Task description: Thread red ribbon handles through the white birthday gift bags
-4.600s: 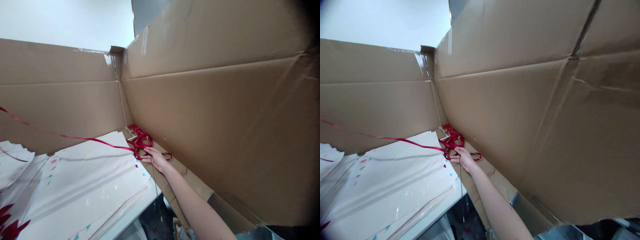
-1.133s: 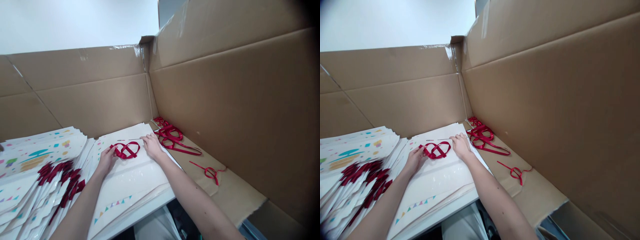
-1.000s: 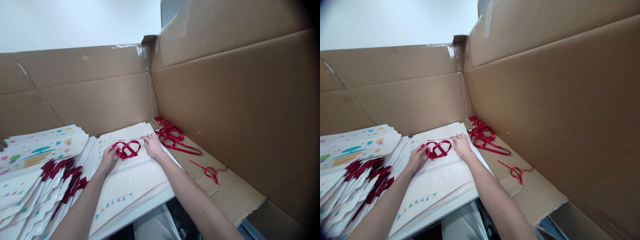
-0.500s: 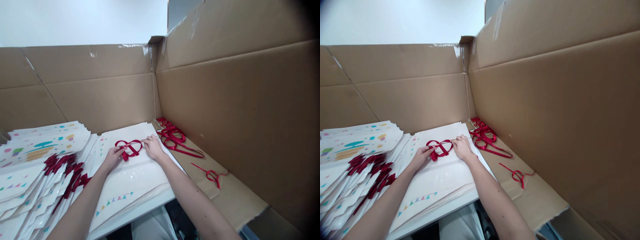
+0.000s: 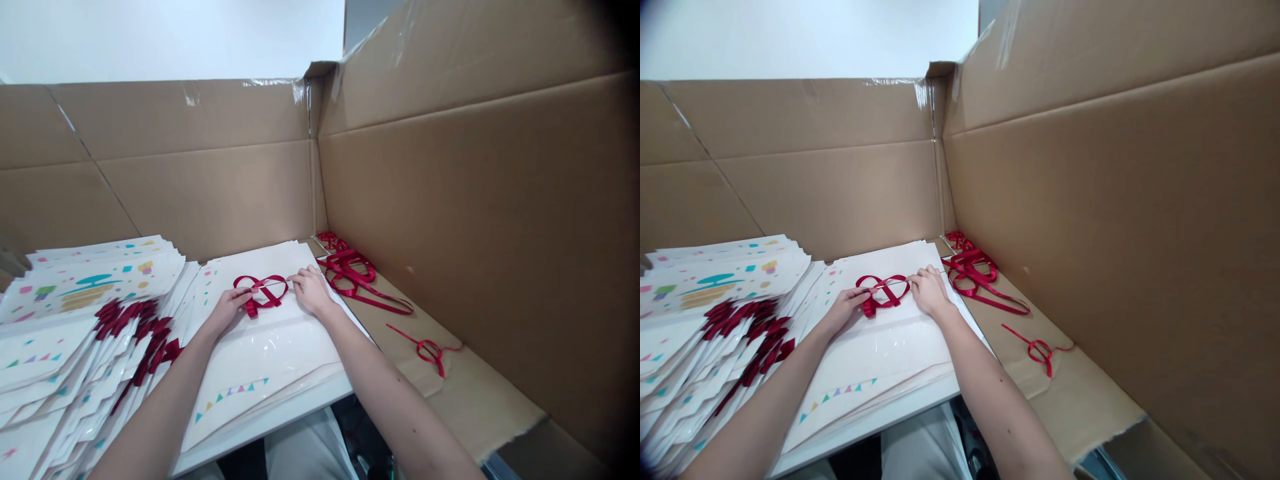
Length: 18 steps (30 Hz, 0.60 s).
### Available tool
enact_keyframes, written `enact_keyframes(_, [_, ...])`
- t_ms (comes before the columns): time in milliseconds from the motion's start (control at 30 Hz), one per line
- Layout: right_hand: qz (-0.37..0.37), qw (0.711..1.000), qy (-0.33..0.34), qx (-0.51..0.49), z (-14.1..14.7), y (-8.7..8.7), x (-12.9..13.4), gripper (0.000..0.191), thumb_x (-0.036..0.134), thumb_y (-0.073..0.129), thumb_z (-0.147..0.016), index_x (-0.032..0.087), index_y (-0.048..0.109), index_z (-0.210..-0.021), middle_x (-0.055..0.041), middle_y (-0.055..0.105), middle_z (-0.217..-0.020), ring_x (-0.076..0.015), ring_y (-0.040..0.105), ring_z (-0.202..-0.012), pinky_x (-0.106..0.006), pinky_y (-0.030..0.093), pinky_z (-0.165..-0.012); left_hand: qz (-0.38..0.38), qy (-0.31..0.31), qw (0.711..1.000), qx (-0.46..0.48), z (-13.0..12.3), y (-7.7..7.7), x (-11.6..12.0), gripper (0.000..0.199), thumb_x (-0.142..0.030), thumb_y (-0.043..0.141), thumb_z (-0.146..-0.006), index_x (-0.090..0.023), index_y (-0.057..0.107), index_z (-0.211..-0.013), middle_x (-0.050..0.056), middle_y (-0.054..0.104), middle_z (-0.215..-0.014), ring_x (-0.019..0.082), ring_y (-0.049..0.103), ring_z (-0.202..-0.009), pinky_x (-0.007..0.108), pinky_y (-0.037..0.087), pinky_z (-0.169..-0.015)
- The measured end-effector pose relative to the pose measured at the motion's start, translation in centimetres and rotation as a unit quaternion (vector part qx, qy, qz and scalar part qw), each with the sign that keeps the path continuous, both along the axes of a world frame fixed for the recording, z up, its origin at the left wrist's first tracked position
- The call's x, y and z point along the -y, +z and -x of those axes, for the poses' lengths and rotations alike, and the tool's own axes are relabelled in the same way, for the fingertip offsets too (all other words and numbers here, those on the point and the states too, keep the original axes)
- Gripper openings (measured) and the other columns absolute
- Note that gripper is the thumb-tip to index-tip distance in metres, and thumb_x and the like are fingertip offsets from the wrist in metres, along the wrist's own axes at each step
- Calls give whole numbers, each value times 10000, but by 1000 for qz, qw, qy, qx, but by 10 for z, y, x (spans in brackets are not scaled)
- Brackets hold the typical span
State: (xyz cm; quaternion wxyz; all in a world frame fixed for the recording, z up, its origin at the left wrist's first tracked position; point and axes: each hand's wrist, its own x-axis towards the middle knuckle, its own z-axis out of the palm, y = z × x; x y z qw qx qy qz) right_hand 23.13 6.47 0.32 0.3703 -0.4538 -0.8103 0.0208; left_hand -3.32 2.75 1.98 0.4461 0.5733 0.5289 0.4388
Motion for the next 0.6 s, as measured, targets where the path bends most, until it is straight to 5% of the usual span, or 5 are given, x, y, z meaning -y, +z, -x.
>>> enact_keyframes(333, [0, 1000, 0, 5, -1, -1, -2, 319, 157, 506, -956, 246, 788, -1076, -63, 708, -941, -247, 464, -968, -385, 328, -933, -5, -25, 1000, -6, -2, 2, 1, 486, -483, 775, -744, -132, 768, -1080, 83, 706, -912, 193, 578, -807, 292, 417, -746])
enact_keyframes(600, [15, 1000, -6, 12, -1, -1, 0, 320, 166, 500, -958, 243, 791, -1067, -72, 702, -950, -246, 466, -971, -382, 332, -949, -7, -72, 997, 11, 1, -4, -1, 518, -440, 760, -783, -143, 686, -1201, 40, 650, -798, 166, 554, -716, 281, 401, -685])
